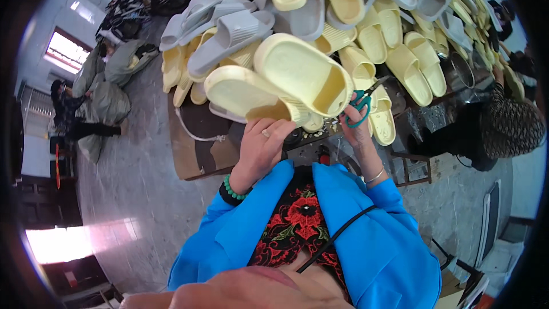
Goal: Trim excess material from molded sandals using scissors.
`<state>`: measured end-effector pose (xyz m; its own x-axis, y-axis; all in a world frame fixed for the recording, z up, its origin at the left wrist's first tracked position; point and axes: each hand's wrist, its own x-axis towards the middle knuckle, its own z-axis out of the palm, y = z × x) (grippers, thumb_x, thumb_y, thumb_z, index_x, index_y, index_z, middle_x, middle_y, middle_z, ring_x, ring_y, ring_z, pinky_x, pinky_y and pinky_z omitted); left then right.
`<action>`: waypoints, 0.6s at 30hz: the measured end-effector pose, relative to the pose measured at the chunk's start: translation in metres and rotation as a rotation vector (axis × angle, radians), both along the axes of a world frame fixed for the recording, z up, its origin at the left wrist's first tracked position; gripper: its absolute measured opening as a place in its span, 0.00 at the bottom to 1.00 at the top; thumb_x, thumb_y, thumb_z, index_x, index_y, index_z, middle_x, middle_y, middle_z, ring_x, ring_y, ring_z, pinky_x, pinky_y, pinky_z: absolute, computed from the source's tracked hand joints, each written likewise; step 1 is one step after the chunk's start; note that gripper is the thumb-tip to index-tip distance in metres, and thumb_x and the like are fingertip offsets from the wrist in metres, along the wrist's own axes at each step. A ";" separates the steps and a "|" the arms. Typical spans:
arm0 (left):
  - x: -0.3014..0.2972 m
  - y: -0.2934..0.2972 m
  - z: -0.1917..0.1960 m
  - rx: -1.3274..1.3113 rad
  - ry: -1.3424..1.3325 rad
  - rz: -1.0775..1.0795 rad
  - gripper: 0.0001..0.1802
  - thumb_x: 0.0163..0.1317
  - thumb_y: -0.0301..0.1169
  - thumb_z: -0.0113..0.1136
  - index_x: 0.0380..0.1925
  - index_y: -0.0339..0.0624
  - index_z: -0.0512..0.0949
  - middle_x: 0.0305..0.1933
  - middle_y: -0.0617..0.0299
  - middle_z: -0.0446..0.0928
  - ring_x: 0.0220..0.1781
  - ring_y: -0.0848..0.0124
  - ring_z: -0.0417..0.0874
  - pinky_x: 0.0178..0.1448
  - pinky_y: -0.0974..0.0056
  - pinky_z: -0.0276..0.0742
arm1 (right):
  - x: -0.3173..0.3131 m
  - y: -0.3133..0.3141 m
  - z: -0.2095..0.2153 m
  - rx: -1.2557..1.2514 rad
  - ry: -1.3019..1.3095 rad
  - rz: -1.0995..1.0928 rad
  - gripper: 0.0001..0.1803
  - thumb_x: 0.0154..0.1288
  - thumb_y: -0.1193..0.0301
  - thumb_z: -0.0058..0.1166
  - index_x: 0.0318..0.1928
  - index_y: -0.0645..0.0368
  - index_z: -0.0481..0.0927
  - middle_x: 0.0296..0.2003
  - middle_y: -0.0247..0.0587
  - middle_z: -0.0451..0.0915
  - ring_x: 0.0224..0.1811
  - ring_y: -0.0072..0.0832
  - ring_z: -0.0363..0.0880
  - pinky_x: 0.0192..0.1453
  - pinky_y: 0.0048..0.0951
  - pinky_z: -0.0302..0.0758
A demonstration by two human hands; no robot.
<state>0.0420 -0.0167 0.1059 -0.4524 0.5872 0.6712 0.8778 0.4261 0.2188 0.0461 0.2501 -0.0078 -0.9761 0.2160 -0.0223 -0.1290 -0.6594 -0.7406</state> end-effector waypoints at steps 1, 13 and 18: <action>-0.001 -0.001 0.003 -0.015 0.021 0.001 0.24 0.49 0.25 0.57 0.51 0.43 0.73 0.46 0.61 0.80 0.43 0.63 0.79 0.46 0.59 0.71 | 0.000 -0.001 -0.003 -0.065 -0.035 -0.062 0.16 0.64 0.75 0.55 0.51 0.52 0.73 0.49 0.27 0.76 0.55 0.23 0.74 0.63 0.31 0.68; -0.010 -0.007 -0.011 -0.172 0.063 0.042 0.21 0.53 0.26 0.56 0.50 0.43 0.74 0.37 0.62 0.80 0.42 0.65 0.79 0.46 0.60 0.72 | 0.006 -0.018 0.002 0.380 -0.184 -0.264 0.15 0.54 0.75 0.63 0.41 0.56 0.72 0.33 0.25 0.72 0.35 0.17 0.71 0.41 0.20 0.68; -0.016 -0.002 -0.012 -0.245 0.053 0.041 0.19 0.53 0.26 0.55 0.48 0.43 0.75 0.36 0.64 0.80 0.41 0.66 0.78 0.45 0.61 0.71 | 0.011 -0.009 -0.008 0.734 -0.329 -0.126 0.14 0.56 0.67 0.66 0.37 0.60 0.76 0.28 0.30 0.75 0.29 0.17 0.72 0.33 0.23 0.69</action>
<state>0.0255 -0.0184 0.0942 -0.4472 0.7170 0.5346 0.8662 0.4963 0.0590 0.0568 0.2412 -0.0162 -0.9118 0.3947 -0.1134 0.1294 0.0140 -0.9915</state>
